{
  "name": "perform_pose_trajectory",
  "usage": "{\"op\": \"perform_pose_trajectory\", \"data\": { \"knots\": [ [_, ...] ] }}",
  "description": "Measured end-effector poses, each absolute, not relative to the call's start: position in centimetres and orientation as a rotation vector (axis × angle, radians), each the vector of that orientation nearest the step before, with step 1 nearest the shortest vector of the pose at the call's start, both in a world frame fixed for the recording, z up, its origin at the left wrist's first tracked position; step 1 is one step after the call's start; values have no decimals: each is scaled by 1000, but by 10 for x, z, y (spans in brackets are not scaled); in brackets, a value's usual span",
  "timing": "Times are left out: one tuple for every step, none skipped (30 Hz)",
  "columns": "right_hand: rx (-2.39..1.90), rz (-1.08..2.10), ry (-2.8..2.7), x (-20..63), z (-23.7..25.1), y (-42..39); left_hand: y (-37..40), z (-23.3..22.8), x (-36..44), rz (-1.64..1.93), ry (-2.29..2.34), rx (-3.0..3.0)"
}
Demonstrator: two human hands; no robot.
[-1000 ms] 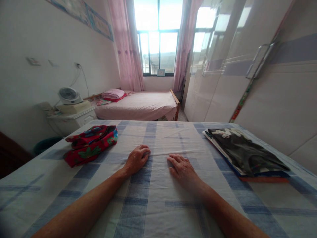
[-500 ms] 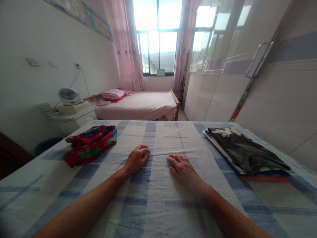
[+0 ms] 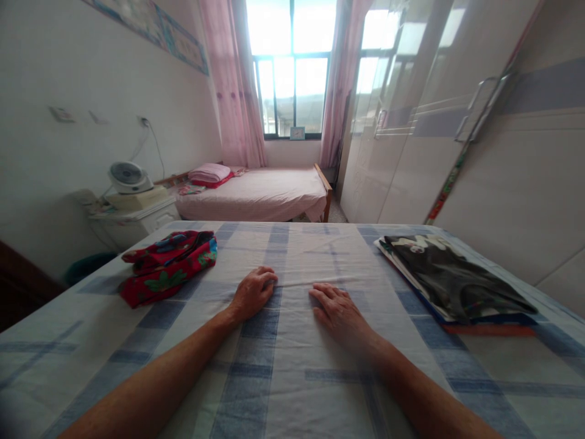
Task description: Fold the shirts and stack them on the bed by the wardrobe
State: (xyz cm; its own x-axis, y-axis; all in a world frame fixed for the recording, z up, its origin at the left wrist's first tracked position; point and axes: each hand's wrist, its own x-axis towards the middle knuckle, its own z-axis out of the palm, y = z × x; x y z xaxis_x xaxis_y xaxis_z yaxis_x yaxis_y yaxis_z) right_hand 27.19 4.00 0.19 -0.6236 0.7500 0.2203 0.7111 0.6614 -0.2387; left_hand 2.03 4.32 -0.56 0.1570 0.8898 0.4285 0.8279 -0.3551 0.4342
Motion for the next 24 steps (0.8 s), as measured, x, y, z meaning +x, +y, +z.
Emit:
{"op": "perform_pose_trajectory", "data": {
  "knots": [
    [-1165, 183, -2580, 272, 2, 40, 43, -5, 20, 969, 1724, 2316],
    [-1163, 181, -2579, 272, 2, 40, 43, -5, 20, 969, 1724, 2317],
    [-1160, 179, -2577, 272, 2, 40, 43, -5, 20, 969, 1726, 2316],
    [-1155, 177, -2576, 272, 2, 40, 43, -5, 20, 967, 1726, 2315],
    [-1151, 176, -2574, 273, 2, 41, 43, -5, 21, 967, 1725, 2314],
    [-1149, 176, -2574, 273, 2, 41, 42, -4, 21, 968, 1724, 2313],
    [-1149, 177, -2576, 273, 2, 41, 42, -4, 21, 968, 1723, 2312],
    [-1149, 181, -2579, 273, 2, 41, 42, -4, 21, 967, 1723, 2311],
    [-1150, 184, -2582, 273, 1, 41, 42, -3, 21, 965, 1723, 2311],
    [-1151, 188, -2584, 273, 1, 41, 42, -3, 21, 962, 1724, 2312],
    [-1151, 190, -2586, 273, 1, 42, 42, -3, 22, 959, 1725, 2314],
    [-1149, 192, -2587, 274, 1, 42, 42, -3, 21, 957, 1724, 2317],
    [-1144, 192, -2588, 274, 1, 42, 42, -4, 21, 958, 1723, 2319],
    [-1138, 193, -2590, 274, 1, 42, 42, -4, 21, 960, 1721, 2322],
    [-1133, 194, -2591, 275, 1, 42, 42, -4, 21, 964, 1719, 2324],
    [-1129, 196, -2592, 275, 1, 42, 42, -5, 21, 968, 1717, 2327],
    [-1125, 199, -2591, 275, 1, 42, 42, -5, 21, 970, 1714, 2329],
    [-1120, 201, -2588, 276, 2, 42, 42, -5, 21, 971, 1715, 2329],
    [-1114, 202, -2585, 276, 2, 42, 43, -5, 21, 970, 1715, 2331],
    [-1109, 201, -2580, 276, 2, 42, 43, -5, 21, 968, 1715, 2333],
    [-1106, 200, -2579, 277, 2, 43, 43, -5, 21, 968, 1717, 2334],
    [-1108, 199, -2579, 277, 1, 43, 43, -5, 21, 967, 1718, 2336],
    [-1111, 198, -2582, 277, 1, 43, 43, -5, 21, 967, 1719, 2337],
    [-1115, 196, -2585, 278, 0, 44, 43, -5, 21, 967, 1721, 2338]
  ]
}}
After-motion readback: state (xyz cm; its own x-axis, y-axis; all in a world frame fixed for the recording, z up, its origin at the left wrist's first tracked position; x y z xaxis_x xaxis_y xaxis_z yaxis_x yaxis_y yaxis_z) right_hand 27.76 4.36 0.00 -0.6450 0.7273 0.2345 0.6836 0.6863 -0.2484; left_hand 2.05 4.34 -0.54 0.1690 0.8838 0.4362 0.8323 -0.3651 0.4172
